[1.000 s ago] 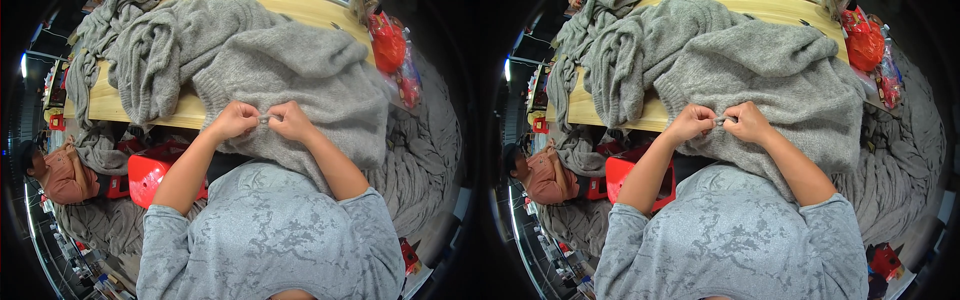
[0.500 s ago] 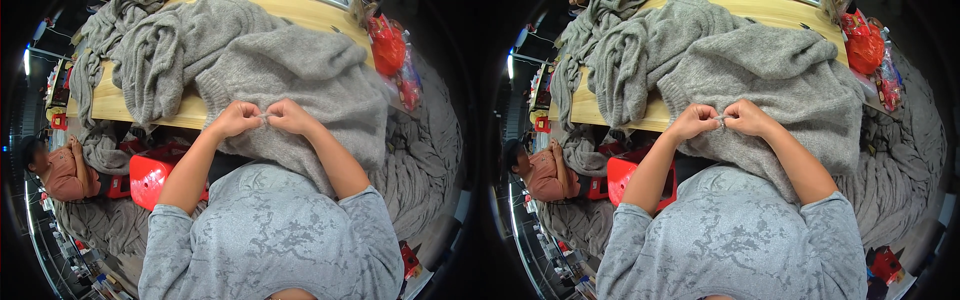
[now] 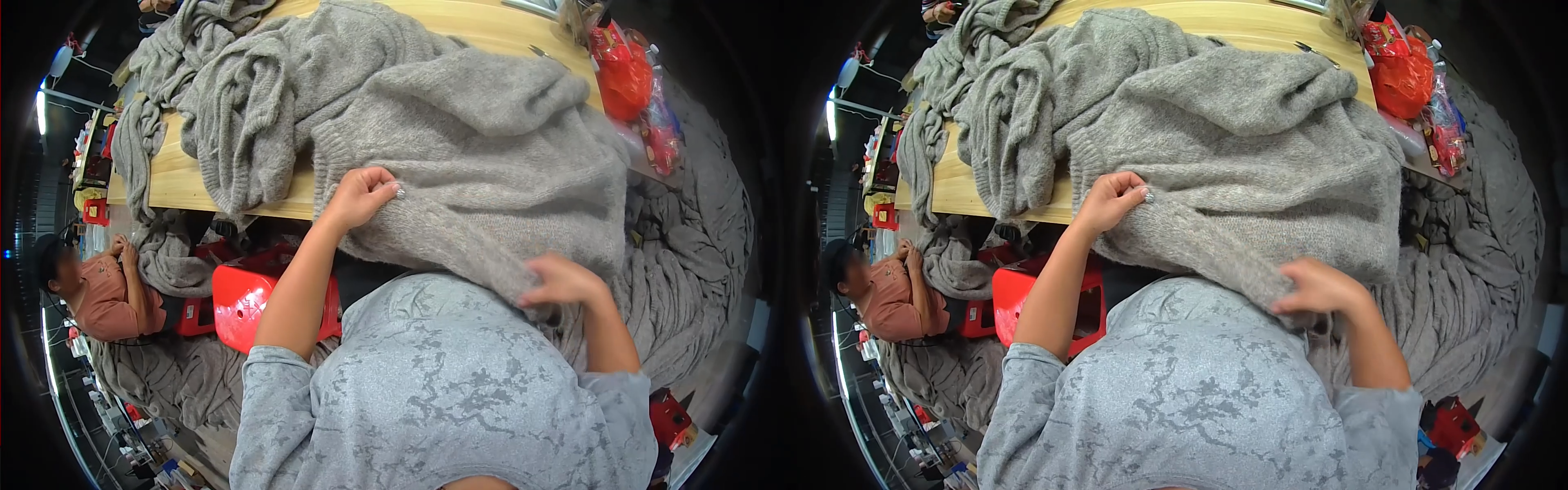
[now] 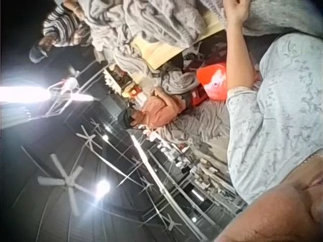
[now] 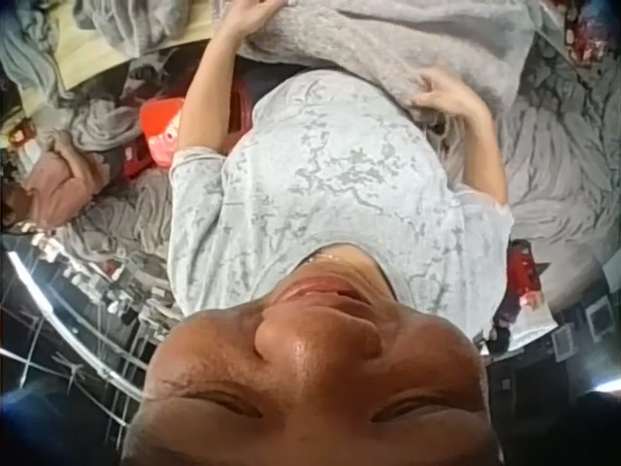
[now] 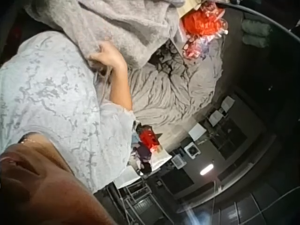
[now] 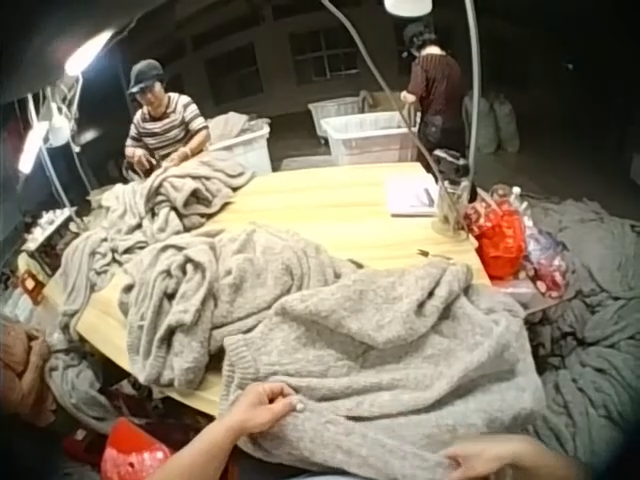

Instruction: Inspecting and removing loose threads from grey knitted sweaters on a factory table.

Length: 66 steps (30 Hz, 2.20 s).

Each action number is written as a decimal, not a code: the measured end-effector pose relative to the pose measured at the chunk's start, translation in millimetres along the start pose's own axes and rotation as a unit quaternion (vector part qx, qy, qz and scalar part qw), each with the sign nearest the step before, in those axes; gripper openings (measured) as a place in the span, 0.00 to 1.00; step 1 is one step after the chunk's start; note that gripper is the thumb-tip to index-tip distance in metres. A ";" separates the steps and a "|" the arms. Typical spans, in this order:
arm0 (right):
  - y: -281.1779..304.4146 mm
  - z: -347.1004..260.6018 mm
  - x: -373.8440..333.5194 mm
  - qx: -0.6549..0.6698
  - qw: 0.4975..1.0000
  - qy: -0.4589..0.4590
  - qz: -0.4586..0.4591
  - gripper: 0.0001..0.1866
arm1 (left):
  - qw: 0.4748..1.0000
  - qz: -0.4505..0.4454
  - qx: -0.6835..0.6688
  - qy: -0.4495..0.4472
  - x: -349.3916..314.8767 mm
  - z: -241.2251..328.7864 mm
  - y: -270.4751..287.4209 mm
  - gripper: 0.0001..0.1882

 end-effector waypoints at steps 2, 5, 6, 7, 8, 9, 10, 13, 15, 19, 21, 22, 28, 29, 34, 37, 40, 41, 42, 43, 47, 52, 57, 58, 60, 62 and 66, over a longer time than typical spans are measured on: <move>6.8 45.4 -44.9 0.002 0.999 -0.046 0.004 0.18 | 0.998 0.019 0.040 -0.036 3.0 3.1 7.8 0.06; 67.3 76.3 -104.5 0.041 0.969 -0.153 0.192 0.12 | 0.994 0.028 0.072 -0.083 7.2 4.1 13.8 0.06; 90.8 69.7 -117.5 0.162 0.931 -0.128 0.301 0.09 | 0.985 0.046 0.105 -0.130 9.0 7.9 15.7 0.06; 112.7 70.8 -123.7 0.170 0.903 -0.090 0.383 0.08 | 0.984 0.058 0.070 -0.156 12.8 1.3 19.2 0.06; 131.2 56.4 -123.2 0.091 0.898 -0.095 0.420 0.08 | 0.983 0.055 0.072 -0.159 14.9 2.9 17.4 0.06; 136.7 43.5 -106.8 0.018 0.917 -0.093 0.389 0.08 | 0.979 0.078 0.084 -0.167 15.2 5.9 17.8 0.06; 139.2 28.8 -88.6 -0.057 0.930 -0.087 0.352 0.09 | 0.975 0.106 0.095 -0.173 12.8 7.8 20.9 0.06; 116.4 13.8 -33.3 -0.105 0.949 -0.064 0.289 0.10 | 0.973 0.089 0.152 -0.150 1.3 17.5 11.2 0.07; 129.1 2.2 -33.8 -0.133 0.886 -0.004 0.445 0.09 | 0.961 0.077 0.184 -0.193 -16.4 27.7 7.6 0.07; 128.8 -18.2 -42.4 -0.452 0.724 0.056 0.518 0.10 | 0.884 0.082 0.292 -0.355 -43.3 74.6 -8.4 0.11; 138.4 36.8 -37.6 -0.344 0.803 0.020 0.486 0.10 | 0.868 0.044 0.330 -0.368 -35.4 81.6 -24.5 0.12; 144.1 65.5 -32.0 -0.227 0.866 -0.016 0.445 0.09 | 0.848 0.005 0.368 -0.381 -29.5 83.2 -34.6 0.13; 180.7 118.9 -42.0 0.044 0.893 -0.135 0.427 0.06 | 0.858 0.066 0.398 -0.318 13.9 39.6 -1.3 0.13; 179.9 106.1 -42.6 -0.125 0.853 -0.141 0.486 0.05 | 0.853 0.068 0.402 -0.325 14.9 41.0 -3.4 0.13; 128.7 -12.2 -15.9 -0.206 0.776 0.031 0.596 0.03 | 0.848 0.082 0.400 -0.337 -3.0 48.3 -14.9 0.14; 73.9 -41.8 30.3 -0.081 0.862 0.101 0.490 0.05 | 0.844 0.111 0.381 -0.362 -11.9 69.2 -30.3 0.14; 69.7 -35.8 60.0 -0.011 0.859 0.110 0.499 0.07 | 0.832 0.124 0.381 -0.383 -24.2 89.4 -58.5 0.16; 70.7 -32.5 67.2 -0.011 0.859 0.108 0.500 0.07 | 0.871 0.040 0.343 -0.349 -21.0 84.9 -75.7 0.15; 73.6 -28.6 74.5 -0.003 0.861 0.106 0.497 0.08 | 0.900 -0.045 0.301 -0.313 -17.7 79.0 -89.7 0.14; 74.4 -26.9 80.7 0.004 0.864 0.107 0.491 0.08 | 0.900 -0.043 0.300 -0.313 -17.2 75.9 -92.6 0.14; 76.7 -38.9 95.4 -0.091 0.869 0.092 0.478 0.07 | 0.903 -0.044 0.342 -0.258 -6.6 55.1 -90.0 0.10; 72.2 -41.6 97.0 -0.146 0.853 0.072 0.495 0.07 | 0.899 -0.069 0.319 -0.292 -10.9 53.6 -96.9 0.06; 72.5 -54.0 93.9 -0.206 0.860 0.025 0.467 0.07 | 0.901 -0.045 0.275 -0.334 -18.4 55.0 -99.1 0.05; 72.4 -51.6 96.2 -0.201 0.862 0.028 0.465 0.07 | 0.894 -0.041 0.297 -0.332 -17.6 52.1 -100.3 0.05; 75.2 -51.9 95.4 -0.198 0.861 0.030 0.467 0.07 | 0.886 -0.035 0.319 -0.335 -16.6 47.6 -99.7 0.06; 75.2 -42.5 99.1 -0.025 0.916 0.004 0.401 0.07 | 0.867 -0.034 0.365 -0.337 -16.4 44.9 -97.1 0.07; 68.4 -35.2 102.9 0.059 0.929 0.017 0.365 0.07 | 0.875 -0.019 0.349 -0.335 -14.7 51.2 -92.9 0.06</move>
Point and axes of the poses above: each hand's wrist, its own x-axis towards the middle knuckle, its own y-axis out of the back of the hand, z = x × y, the point moved 7 cm from there along x, towards the middle knuckle, and after that the axes turned 12 degrees about -x, right-handed, at the moved point
